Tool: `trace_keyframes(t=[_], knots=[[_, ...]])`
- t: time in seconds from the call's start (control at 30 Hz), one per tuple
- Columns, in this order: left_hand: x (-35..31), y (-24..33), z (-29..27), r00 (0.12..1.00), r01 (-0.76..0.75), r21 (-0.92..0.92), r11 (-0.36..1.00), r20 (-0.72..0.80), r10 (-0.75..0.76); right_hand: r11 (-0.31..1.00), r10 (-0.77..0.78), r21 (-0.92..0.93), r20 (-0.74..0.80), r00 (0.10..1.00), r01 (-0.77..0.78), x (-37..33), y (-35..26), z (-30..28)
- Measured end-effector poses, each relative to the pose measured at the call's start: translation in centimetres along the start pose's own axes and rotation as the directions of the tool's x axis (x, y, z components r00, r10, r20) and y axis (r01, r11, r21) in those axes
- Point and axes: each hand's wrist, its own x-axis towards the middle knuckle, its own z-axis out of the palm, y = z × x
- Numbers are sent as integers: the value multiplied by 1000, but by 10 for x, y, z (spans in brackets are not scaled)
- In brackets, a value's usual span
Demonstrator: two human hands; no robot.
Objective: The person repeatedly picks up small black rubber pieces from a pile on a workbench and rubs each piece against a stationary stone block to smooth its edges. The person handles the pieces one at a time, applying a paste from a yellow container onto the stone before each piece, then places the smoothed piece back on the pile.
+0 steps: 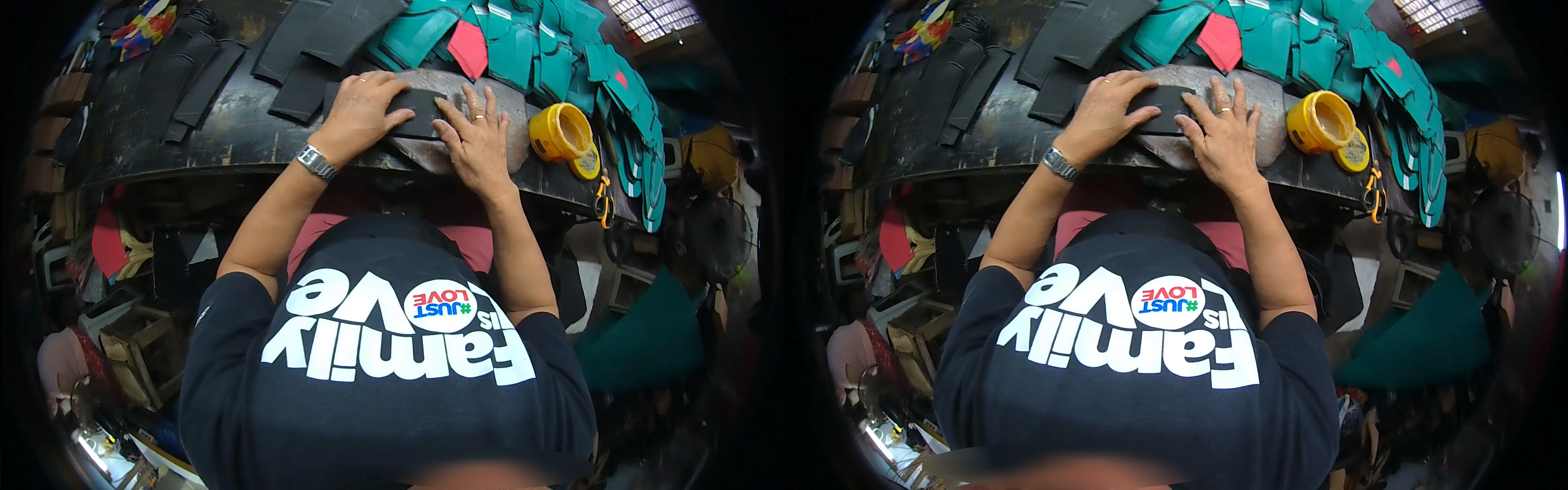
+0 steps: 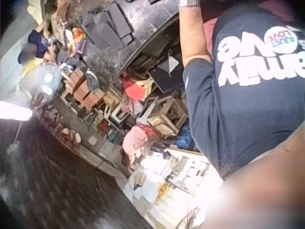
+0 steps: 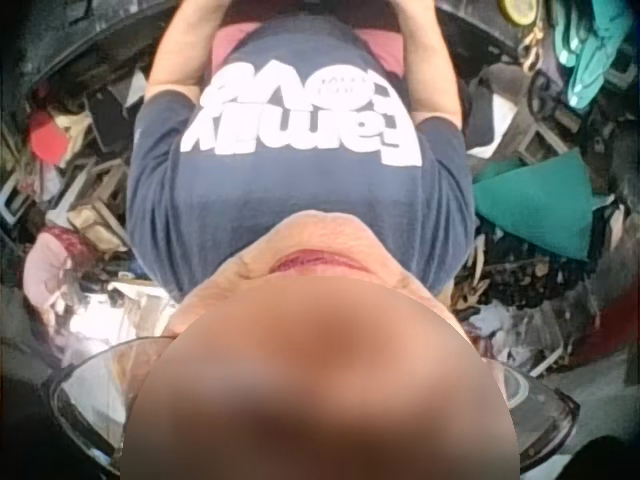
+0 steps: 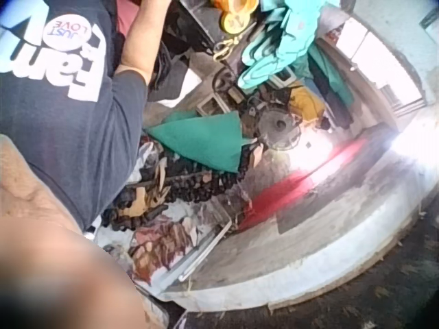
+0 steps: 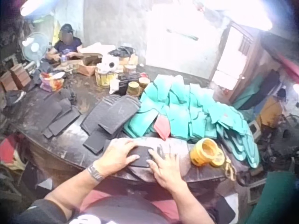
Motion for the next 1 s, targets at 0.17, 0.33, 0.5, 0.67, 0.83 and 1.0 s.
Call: trace_keyframes(t=[0.17, 0.33, 0.5, 0.67, 0.83, 1.0], knots=[[11, 0, -8, 986, 35, 95, 995, 162, -50, 995, 77, -65, 20, 997, -75, 29, -2, 7], [13, 13, -27, 987, 93, -211, 973, 149, -62, 974, 35, 225, -286, 957, 32, 25, 5, 7], [14, -32, -75, 962, 93, -404, 910, -198, -186, 722, 254, 692, -290, 923, 18, 18, 11, 11], [27, -153, -119, 782, 417, -463, 782, -255, -569, 717, 256, 697, -260, 931, -3, 18, 12, 13], [32, -205, -78, 833, 510, -34, 860, -229, -503, 815, 193, 579, -297, 935, 15, 21, 12, 12], [29, -202, -61, 820, 408, 220, 886, -516, -249, 826, 191, 563, -269, 944, -7, 19, 8, 7]])
